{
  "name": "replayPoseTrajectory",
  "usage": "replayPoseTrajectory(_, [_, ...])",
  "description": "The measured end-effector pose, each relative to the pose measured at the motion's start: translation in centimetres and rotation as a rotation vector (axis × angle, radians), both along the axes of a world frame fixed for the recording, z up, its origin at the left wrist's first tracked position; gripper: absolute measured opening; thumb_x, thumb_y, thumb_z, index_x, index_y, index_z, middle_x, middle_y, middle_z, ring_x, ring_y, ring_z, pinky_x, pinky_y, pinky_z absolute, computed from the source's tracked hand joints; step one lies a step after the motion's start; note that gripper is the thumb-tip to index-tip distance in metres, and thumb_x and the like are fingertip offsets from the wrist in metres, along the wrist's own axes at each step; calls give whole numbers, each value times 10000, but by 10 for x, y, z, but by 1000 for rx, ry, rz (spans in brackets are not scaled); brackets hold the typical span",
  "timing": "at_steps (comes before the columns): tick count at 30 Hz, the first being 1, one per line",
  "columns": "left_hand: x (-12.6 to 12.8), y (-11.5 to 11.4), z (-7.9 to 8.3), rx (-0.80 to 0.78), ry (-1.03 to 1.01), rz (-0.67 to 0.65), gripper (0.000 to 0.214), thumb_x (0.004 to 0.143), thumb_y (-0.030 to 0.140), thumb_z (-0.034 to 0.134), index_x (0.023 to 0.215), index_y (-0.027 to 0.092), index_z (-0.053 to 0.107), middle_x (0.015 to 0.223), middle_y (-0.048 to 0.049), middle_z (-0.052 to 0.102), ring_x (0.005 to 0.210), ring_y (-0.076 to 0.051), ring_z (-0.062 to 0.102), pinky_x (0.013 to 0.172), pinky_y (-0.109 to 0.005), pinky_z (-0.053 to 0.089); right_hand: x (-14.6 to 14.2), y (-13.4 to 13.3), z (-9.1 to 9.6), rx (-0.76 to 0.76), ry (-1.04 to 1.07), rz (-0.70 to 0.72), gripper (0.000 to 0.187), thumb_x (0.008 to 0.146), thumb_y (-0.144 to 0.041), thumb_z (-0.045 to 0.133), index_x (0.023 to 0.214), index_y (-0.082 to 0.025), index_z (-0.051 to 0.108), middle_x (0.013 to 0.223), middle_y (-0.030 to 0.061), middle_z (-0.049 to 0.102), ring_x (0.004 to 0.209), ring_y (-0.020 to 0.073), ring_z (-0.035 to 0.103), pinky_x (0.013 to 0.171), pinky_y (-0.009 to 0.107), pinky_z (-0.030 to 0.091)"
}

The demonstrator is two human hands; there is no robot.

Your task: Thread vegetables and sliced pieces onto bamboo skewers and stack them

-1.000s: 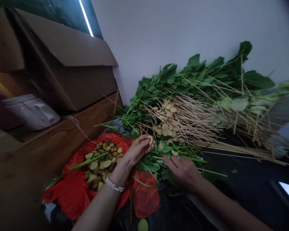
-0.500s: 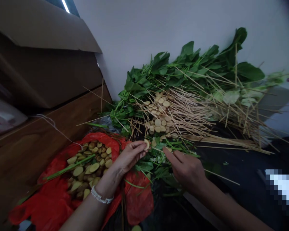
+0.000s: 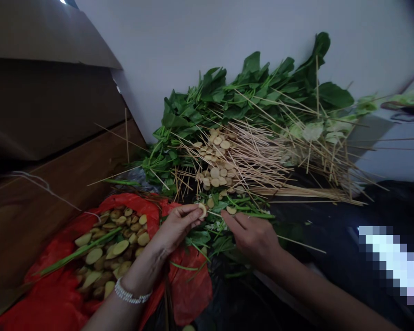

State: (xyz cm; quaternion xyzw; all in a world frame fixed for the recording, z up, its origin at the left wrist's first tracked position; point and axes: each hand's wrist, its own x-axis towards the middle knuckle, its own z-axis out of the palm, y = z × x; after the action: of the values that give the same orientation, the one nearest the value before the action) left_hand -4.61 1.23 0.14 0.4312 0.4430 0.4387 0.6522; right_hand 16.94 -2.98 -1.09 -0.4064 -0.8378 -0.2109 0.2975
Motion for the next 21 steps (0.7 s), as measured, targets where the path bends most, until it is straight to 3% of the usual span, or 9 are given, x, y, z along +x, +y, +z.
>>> replayPoseTrajectory(4, [0, 0, 1, 77, 143, 24, 331, 578, 429, 845, 771, 167, 781, 703, -37, 700, 633, -112, 573, 617, -216, 457, -1, -1, 4, -39, -2, 17, 358, 857, -47, 453, 1165, -121, 618, 737, 22, 636, 567, 130, 529, 539, 283, 319])
replayPoseTrajectory(7, [-1, 0, 3, 118, 259, 29, 322, 589, 437, 834, 769, 175, 782, 682, -30, 697, 608, -113, 558, 588, -214, 455, -3, -3, 7, -153, -29, 20, 308, 871, -95, 496, 1160, -122, 597, 786, 29, 656, 618, 135, 571, 540, 275, 337])
replayPoseTrajectory(11, [-3, 4, 2, 68, 321, 61, 357, 520, 451, 864, 756, 197, 780, 672, -22, 705, 621, -130, 578, 575, -210, 476, -5, -2, 7, -317, -19, 4, 226, 877, -146, 499, 1090, -181, 565, 788, -4, 638, 641, 144, 579, 509, 269, 333])
replayPoseTrajectory(14, [-4, 7, -2, 26, 331, 81, 396, 484, 448, 878, 785, 212, 774, 674, -10, 707, 629, -142, 590, 568, -214, 496, -4, 0, 7, -339, -17, -10, 147, 881, -164, 479, 1007, -202, 544, 784, -16, 626, 610, 150, 567, 457, 281, 304])
replayPoseTrajectory(18, [-2, 6, -3, 19, 349, 68, 406, 558, 470, 843, 875, 236, 744, 755, -4, 715, 695, -160, 609, 591, -221, 512, -2, 1, 11, -324, -33, -10, 154, 904, -174, 440, 1031, -191, 525, 802, -7, 626, 610, 156, 566, 426, 289, 295])
replayPoseTrajectory(21, [1, 3, -1, 88, 362, -17, 334, 660, 515, 765, 820, 227, 708, 717, -5, 673, 653, -156, 571, 548, -225, 485, -1, 1, 13, -330, -38, 0, 170, 928, -180, 402, 1050, -182, 521, 818, 6, 632, 632, 161, 582, 426, 289, 315])
